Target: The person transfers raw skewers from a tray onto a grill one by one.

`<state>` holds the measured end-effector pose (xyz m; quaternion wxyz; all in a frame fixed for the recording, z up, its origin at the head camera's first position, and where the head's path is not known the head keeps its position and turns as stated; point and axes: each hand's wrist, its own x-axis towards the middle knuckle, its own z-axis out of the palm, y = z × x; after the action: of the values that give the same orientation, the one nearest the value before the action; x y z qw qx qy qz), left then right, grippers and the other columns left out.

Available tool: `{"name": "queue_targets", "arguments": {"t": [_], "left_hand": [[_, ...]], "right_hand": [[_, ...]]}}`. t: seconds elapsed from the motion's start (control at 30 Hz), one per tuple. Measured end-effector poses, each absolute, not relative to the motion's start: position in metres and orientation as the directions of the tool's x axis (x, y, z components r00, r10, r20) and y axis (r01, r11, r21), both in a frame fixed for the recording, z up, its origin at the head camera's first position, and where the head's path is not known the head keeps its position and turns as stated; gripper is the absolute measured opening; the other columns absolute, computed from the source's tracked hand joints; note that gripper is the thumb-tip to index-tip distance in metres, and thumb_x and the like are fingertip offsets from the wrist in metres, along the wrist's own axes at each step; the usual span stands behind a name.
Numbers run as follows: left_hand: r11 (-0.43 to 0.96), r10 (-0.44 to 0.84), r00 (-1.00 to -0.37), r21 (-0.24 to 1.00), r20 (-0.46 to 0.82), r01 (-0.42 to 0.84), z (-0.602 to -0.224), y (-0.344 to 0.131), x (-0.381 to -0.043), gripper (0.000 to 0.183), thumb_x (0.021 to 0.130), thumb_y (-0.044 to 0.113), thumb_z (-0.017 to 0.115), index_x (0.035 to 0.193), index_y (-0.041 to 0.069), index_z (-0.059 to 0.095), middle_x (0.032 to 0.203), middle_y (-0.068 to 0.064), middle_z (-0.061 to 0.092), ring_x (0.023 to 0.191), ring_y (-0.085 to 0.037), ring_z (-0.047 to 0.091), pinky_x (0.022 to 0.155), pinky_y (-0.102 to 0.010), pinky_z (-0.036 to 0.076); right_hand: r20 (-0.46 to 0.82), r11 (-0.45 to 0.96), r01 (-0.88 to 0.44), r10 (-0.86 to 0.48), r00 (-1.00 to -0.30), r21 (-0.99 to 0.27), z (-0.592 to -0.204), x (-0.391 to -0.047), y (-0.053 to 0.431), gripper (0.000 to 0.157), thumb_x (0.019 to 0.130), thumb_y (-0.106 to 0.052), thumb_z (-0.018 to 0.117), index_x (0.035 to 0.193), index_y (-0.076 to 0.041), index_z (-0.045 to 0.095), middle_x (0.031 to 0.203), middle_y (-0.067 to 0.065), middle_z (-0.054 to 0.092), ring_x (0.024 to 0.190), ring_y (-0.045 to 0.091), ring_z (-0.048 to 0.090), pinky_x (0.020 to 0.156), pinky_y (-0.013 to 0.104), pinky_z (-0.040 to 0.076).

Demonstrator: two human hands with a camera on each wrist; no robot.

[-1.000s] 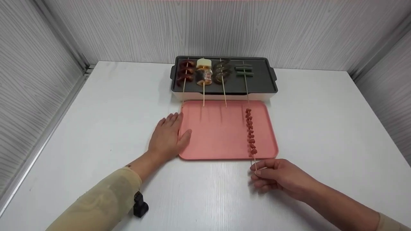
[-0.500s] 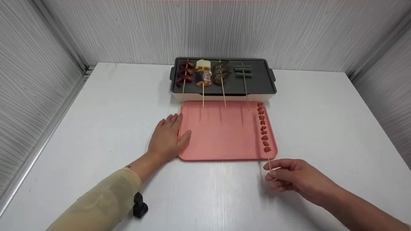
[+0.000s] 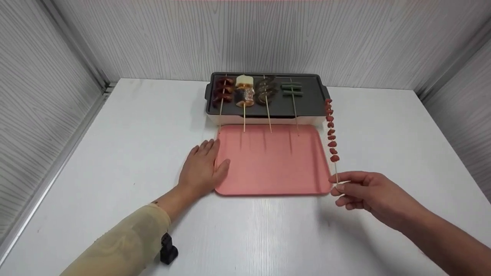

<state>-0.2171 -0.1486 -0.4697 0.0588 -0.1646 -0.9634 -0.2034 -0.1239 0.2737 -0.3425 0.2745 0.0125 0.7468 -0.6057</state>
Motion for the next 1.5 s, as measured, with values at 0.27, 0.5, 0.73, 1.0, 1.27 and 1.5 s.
{"name": "queue_targets", "arguments": {"t": [0.27, 0.5, 0.73, 1.0, 1.27, 1.5], "left_hand": [[0.864, 0.290, -0.938, 0.370, 0.191, 0.342, -0.470, -0.149, -0.218, 0.076, 0.107, 0.051, 0.044, 0.162, -0.002, 0.039, 0.163, -0.024, 0.043, 0.154, -0.039, 0.036, 0.128, -0.053, 0.024], [0.860, 0.293, -0.937, 0.375, 0.190, 0.345, -0.470, -0.148, -0.218, 0.076, 0.107, 0.050, 0.043, 0.162, -0.002, 0.039, 0.163, -0.024, 0.042, 0.154, -0.040, 0.035, 0.128, -0.053, 0.023], [0.855, 0.288, -0.937, 0.388, 0.196, 0.344, -0.470, -0.148, -0.217, 0.076, 0.107, 0.051, 0.044, 0.161, -0.002, 0.039, 0.163, -0.024, 0.043, 0.154, -0.039, 0.036, 0.128, -0.053, 0.023], [0.859, 0.287, -0.940, 0.384, 0.185, 0.338, -0.472, -0.149, -0.217, 0.077, 0.107, 0.051, 0.044, 0.162, -0.001, 0.038, 0.164, -0.023, 0.042, 0.155, -0.038, 0.034, 0.129, -0.052, 0.022], [0.857, 0.280, -0.940, 0.391, 0.196, 0.336, -0.471, -0.148, -0.216, 0.076, 0.107, 0.051, 0.044, 0.162, -0.001, 0.039, 0.163, -0.022, 0.043, 0.155, -0.037, 0.036, 0.128, -0.053, 0.023], [0.861, 0.281, -0.942, 0.386, 0.181, 0.331, -0.470, -0.148, -0.216, 0.076, 0.107, 0.052, 0.043, 0.163, -0.001, 0.038, 0.164, -0.022, 0.042, 0.155, -0.037, 0.035, 0.129, -0.052, 0.022]], "right_hand": [[-0.391, 0.271, 0.326, -0.235, -0.890, -0.906, -0.325, -0.175, 0.277, 0.038, 0.107, -0.020, 0.065, 0.140, -0.001, 0.061, 0.111, 0.005, 0.074, 0.095, 0.014, 0.073, 0.087, 0.025, 0.060], [-0.375, 0.224, 0.329, -0.211, -0.903, -0.917, -0.322, -0.219, 0.274, 0.032, 0.106, -0.017, 0.067, 0.136, -0.004, 0.064, 0.107, 0.002, 0.075, 0.092, 0.011, 0.074, 0.086, 0.024, 0.060], [-0.367, 0.188, 0.330, -0.217, -0.904, -0.925, -0.332, -0.250, 0.267, 0.043, 0.107, -0.015, 0.065, 0.145, 0.004, 0.056, 0.105, 0.001, 0.076, 0.089, 0.009, 0.073, 0.082, 0.022, 0.059], [-0.372, 0.127, 0.351, -0.231, -0.899, -0.928, -0.343, -0.271, 0.261, 0.052, 0.109, -0.012, 0.060, 0.154, 0.010, 0.044, 0.103, -0.001, 0.077, 0.089, 0.008, 0.075, 0.080, 0.022, 0.058], [-0.405, 0.064, 0.401, -0.212, -0.889, -0.914, -0.353, -0.280, 0.257, 0.050, 0.109, -0.008, 0.057, 0.154, 0.008, 0.042, 0.102, 0.002, 0.076, 0.084, 0.009, 0.074, 0.078, 0.022, 0.058], [-0.416, 0.101, 0.404, -0.194, -0.888, -0.909, -0.358, -0.283, 0.254, 0.050, 0.110, -0.009, 0.054, 0.155, 0.009, 0.038, 0.104, 0.001, 0.074, 0.088, 0.008, 0.073, 0.087, 0.024, 0.059]]}}
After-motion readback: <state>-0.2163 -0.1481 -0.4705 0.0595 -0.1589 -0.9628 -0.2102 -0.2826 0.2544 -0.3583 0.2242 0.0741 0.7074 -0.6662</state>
